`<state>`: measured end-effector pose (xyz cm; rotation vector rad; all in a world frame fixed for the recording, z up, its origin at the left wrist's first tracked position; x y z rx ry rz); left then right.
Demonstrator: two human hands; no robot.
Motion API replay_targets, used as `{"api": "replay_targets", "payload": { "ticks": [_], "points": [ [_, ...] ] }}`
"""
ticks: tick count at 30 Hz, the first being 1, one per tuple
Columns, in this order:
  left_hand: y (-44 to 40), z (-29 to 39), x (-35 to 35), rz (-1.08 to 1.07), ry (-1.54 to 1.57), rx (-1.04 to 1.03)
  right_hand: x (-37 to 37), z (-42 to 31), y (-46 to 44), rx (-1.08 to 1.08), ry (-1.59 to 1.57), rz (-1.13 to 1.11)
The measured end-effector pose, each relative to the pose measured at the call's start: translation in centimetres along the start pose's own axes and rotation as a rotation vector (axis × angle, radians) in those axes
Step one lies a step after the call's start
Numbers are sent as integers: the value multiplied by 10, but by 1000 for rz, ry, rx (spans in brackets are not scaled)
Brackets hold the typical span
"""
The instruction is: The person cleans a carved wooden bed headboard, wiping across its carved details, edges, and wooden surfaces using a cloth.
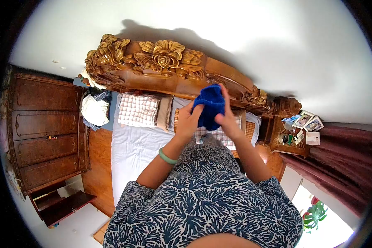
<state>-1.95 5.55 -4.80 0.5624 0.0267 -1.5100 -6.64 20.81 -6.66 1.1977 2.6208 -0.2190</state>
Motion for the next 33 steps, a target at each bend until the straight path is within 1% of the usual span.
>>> {"api": "replay_targets", "payload": {
  "ticks": [1,2,3,4,5,6,8,9,10,11,12,13,14,15,16,18,20,21,23,28,32,33],
  "points": [
    [-3,-2,1,-12,-65,35,-16,1,1,15,-20,40],
    [-5,0,5,-12,-67,35,-26,2,1,31,-40,78],
    [-6,18,7,58,-450,-221,-25,-1,-1,33,-43,77],
    [-4,36,6,130,-832,-478,-21,-1,-4,-105,-66,140],
    [-7,42,12,172,-778,-336,-16,-1,-7,-245,-90,201],
    [-10,50,20,107,-702,-295,-13,-10,-11,-235,-200,229],
    [-18,63,37,153,-764,-323,-3,-18,-22,-104,-177,271],
    [-21,71,42,219,-792,-412,3,-25,-29,-51,-29,316],
    [-24,81,46,284,-819,-502,7,-35,-37,-1,-21,317],
    [-28,95,50,323,-870,-574,11,-40,-46,53,105,331],
    [-32,108,53,362,-1038,-680,14,-43,-56,107,230,344],
    [-39,119,56,387,-1086,-727,18,-40,-68,107,225,344],
    [-47,127,58,413,-1133,-774,19,-40,-80,177,633,320],
    [-59,130,64,412,-1135,-772,15,-40,-89,244,1040,286],
    [-72,132,71,405,-1144,-762,10,-38,-95,242,1036,286],
    [-89,134,80,398,-1157,-759,-8,-35,-110,255,1420,196],
    [-100,132,80,488,-1347,-740,-9,-30,-118,247,1404,203],
    [-104,130,82,440,-1330,-694,-9,-30,-121,261,1381,200],
    [-104,125,84,435,-1354,-679,-2,-23,-122,295,1324,202],
    [-105,125,83,446,-1426,-692,-6,-30,-122,277,1368,157],
    [-104,125,84,442,-1412,-693,-13,-21,-126,190,1350,259],
    [-103,124,84,446,-1434,-678,-7,-14,-128,173,1276,381]
  ]
}}
Point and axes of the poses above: each hand's wrist, its own y-axis away from the middle knuckle, its own x-axis out of the back of the hand, z = x × y, the point moved 3 cm from there along -y, towards the middle knuckle, and after that the axes turned 13 degrees about -z, right-handed, at the moved point
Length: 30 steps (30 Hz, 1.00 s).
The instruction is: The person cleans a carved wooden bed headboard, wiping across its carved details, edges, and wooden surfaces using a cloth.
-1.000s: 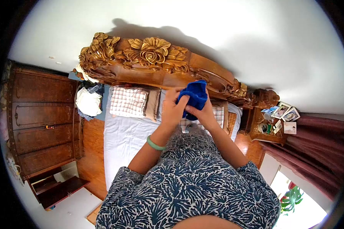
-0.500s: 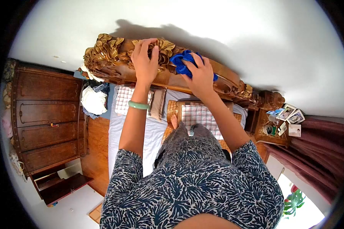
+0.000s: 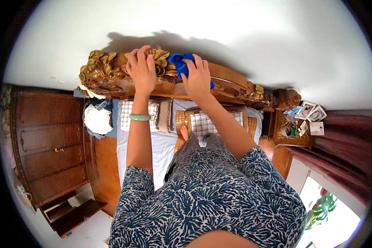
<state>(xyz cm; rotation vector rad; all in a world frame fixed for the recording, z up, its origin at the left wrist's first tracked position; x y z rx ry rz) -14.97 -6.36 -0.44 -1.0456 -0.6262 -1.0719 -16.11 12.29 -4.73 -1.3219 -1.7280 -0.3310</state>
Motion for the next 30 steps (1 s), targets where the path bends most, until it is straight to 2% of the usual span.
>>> {"api": "replay_targets", "payload": {
  "ticks": [1,2,3,5,7,9,13,15,20,23,25,27,30],
  "points": [
    [-1,-2,-1,-11,-22,6,-1,5,-4,-91,-54,82],
    [-1,-6,-4,-10,-43,12,-5,13,-8,-273,-108,50],
    [0,-5,-4,-19,-38,-1,0,9,-9,-286,-105,59],
    [-1,0,-1,5,-36,27,17,-8,-12,-140,57,179],
    [0,-2,-5,-18,-18,30,10,-3,-8,-133,85,169],
    [1,-1,-4,-12,-42,54,4,12,-9,-39,-16,109],
    [1,2,-2,25,-62,31,19,56,4,-169,-9,66],
    [0,3,-3,46,-110,0,23,80,20,-197,16,125],
    [1,3,-5,144,-142,33,23,149,54,-426,28,227],
    [1,1,-6,196,-161,36,19,157,58,-514,-16,216],
    [0,-2,-6,230,-183,34,15,136,47,-520,13,244],
    [-1,-2,-3,228,-200,42,20,85,34,-362,51,139],
    [-1,-3,2,199,-176,57,6,19,7,-158,-121,97]
  ]
}}
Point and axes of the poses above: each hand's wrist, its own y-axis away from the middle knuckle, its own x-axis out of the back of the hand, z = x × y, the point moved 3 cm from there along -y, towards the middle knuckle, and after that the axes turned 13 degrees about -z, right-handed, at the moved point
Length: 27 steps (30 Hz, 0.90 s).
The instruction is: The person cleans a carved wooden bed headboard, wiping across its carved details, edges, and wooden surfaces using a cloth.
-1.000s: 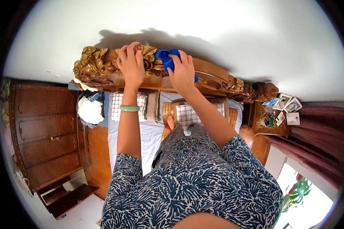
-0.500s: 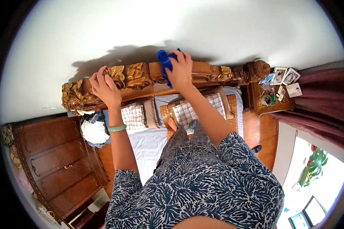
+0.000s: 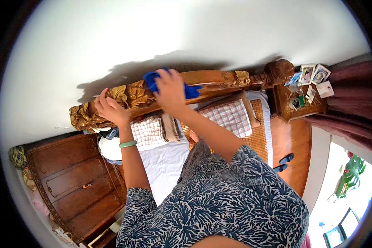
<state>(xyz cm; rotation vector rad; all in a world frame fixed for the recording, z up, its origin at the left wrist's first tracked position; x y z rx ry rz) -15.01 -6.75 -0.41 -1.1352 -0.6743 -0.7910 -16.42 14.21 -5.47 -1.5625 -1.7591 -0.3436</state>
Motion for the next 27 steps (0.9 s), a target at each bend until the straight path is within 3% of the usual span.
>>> {"api": "replay_targets", "payload": {
  "ticks": [5,10,20,23,27],
  "points": [
    [-3,-19,1,-13,27,-26,-4,11,0,98,-69,-26],
    [-6,-25,2,32,68,1,27,82,30,-101,-72,7],
    [-10,-51,-11,44,45,39,12,192,52,-473,8,120],
    [-13,-57,-9,66,58,91,11,162,43,-577,27,132],
    [-15,-57,-8,65,42,67,5,111,35,-398,-82,127]
  ]
}}
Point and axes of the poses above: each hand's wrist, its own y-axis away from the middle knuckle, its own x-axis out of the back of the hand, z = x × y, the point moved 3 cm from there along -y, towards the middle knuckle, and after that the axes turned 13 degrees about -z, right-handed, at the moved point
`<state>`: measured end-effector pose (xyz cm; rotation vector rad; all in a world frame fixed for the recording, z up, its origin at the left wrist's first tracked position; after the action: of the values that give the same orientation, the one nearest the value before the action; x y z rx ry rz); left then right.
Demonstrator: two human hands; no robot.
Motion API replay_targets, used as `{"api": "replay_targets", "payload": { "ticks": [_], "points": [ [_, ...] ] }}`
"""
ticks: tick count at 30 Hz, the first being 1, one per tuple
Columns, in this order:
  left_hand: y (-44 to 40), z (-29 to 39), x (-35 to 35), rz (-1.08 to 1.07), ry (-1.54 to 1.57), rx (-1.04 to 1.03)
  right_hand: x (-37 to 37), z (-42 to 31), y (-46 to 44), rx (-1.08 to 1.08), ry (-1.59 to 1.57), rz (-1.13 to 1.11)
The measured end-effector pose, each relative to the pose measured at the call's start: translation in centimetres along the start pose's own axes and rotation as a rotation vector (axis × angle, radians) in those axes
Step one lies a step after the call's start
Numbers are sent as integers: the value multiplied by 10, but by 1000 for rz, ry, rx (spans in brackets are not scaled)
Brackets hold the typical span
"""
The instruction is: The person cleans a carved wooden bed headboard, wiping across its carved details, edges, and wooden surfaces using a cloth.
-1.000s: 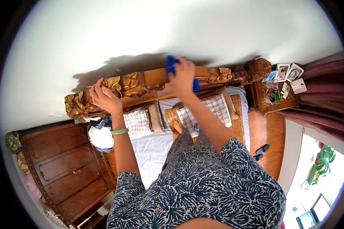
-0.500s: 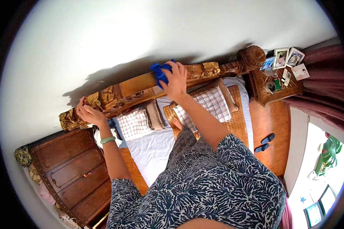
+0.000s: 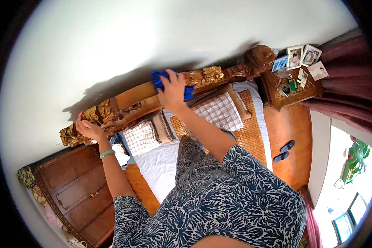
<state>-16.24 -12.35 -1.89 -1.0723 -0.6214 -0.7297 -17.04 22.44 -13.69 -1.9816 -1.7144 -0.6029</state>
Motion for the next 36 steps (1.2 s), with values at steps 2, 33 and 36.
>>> {"api": "replay_targets", "payload": {
  "ticks": [2,33,36],
  "points": [
    [-3,5,4,-38,-13,34,2,-9,-2,130,-40,-23],
    [-26,30,15,238,127,-11,73,129,-67,299,-329,-436],
    [-28,36,20,272,117,-10,81,128,-66,293,-299,-432]
  ]
}}
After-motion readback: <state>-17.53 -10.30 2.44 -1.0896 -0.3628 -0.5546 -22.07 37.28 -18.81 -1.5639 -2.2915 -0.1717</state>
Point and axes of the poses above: each hand's wrist, its own y-axis away from the middle knuckle, its own x-axis out of the back of the hand, z = x × y, the point moved 3 cm from there along -y, towards the middle knuckle, and after that the axes turned 13 degrees about -z, right-handed, at the moved point
